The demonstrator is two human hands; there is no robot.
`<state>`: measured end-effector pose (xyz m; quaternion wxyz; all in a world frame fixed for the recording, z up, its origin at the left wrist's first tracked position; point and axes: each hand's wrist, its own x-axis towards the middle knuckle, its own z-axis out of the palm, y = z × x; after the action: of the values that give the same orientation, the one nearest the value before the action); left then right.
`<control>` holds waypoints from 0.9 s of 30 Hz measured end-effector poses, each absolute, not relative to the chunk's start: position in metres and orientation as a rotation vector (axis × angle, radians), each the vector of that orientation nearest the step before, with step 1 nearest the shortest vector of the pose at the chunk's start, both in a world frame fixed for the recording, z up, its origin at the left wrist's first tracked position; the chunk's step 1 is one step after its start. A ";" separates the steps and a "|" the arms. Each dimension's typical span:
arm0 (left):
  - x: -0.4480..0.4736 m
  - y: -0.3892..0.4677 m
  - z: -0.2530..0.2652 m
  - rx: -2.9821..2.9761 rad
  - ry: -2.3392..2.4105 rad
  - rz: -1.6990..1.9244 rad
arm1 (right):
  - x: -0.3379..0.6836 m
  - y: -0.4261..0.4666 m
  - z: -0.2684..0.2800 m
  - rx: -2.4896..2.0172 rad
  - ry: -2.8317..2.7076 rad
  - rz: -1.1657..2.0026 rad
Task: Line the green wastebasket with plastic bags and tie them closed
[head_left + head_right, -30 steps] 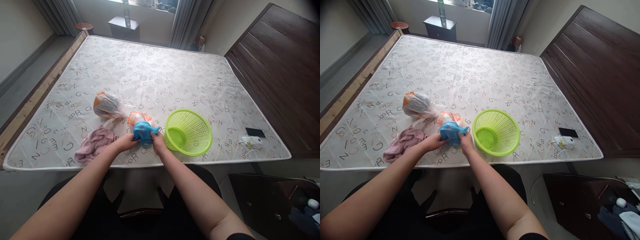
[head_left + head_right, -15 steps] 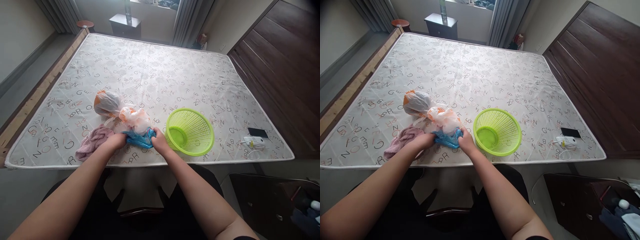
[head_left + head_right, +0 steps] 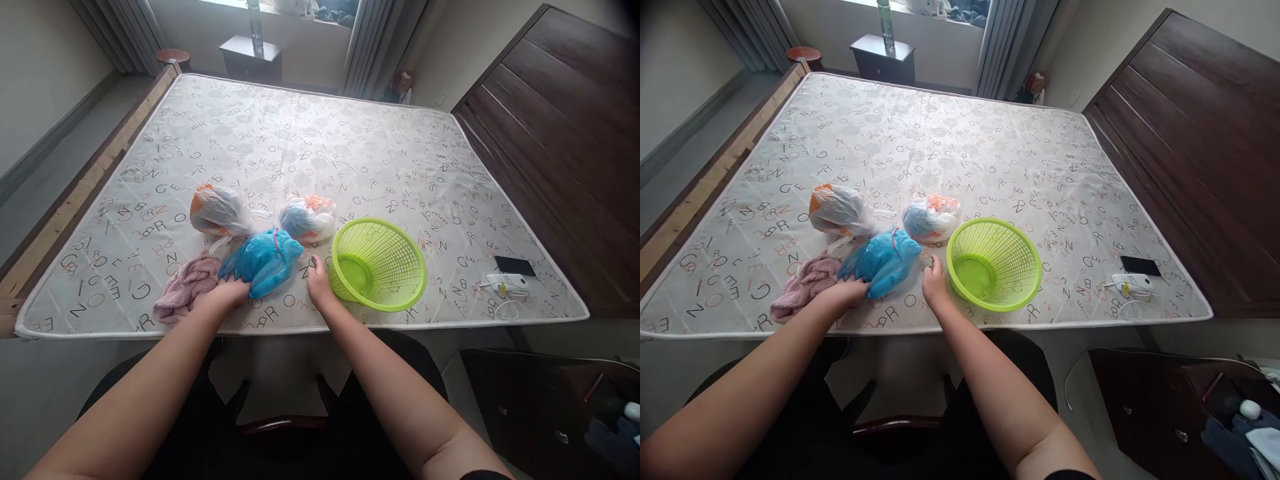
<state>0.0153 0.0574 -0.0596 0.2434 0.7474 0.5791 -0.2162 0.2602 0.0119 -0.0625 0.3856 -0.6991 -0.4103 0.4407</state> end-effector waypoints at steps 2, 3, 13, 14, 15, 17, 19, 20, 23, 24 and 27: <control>0.021 0.054 -0.068 2.094 1.534 -0.630 | 0.258 0.012 -0.068 -1.824 -1.034 1.138; 0.024 0.053 -0.069 2.143 1.509 -0.611 | 0.257 0.011 -0.069 -1.808 -1.056 1.117; 0.043 0.047 -0.058 1.956 1.111 -0.578 | 0.252 0.002 -0.061 -2.030 -1.695 1.065; 0.045 0.046 -0.056 1.935 1.092 -0.535 | 0.253 0.002 -0.061 -2.089 -1.746 1.071; 0.047 0.047 -0.054 1.922 1.094 -0.474 | 0.254 0.003 -0.061 -2.137 -1.788 1.069; 0.048 0.050 -0.050 1.918 1.167 -0.297 | 0.255 0.005 -0.060 -2.189 -1.843 1.075; 0.045 0.058 -0.046 1.936 1.340 -0.063 | 0.254 0.006 -0.059 -2.187 -1.850 1.100; 0.042 0.063 -0.045 1.939 1.451 0.057 | 0.254 0.006 -0.059 -2.172 -1.844 1.107; 0.032 0.076 -0.050 1.890 1.696 0.298 | 0.257 0.005 -0.062 -2.131 -1.821 1.116; 0.030 0.079 -0.053 1.876 1.710 0.323 | 0.259 0.005 -0.064 -2.131 -1.802 1.137; 0.030 0.077 -0.063 1.960 1.540 0.310 | 0.266 0.008 -0.071 -2.176 -1.759 1.236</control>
<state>0.0303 0.0774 -0.0630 0.3095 0.7420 0.5829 0.1174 0.2660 0.0078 -0.0708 0.0413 -0.7108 -0.5745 0.4039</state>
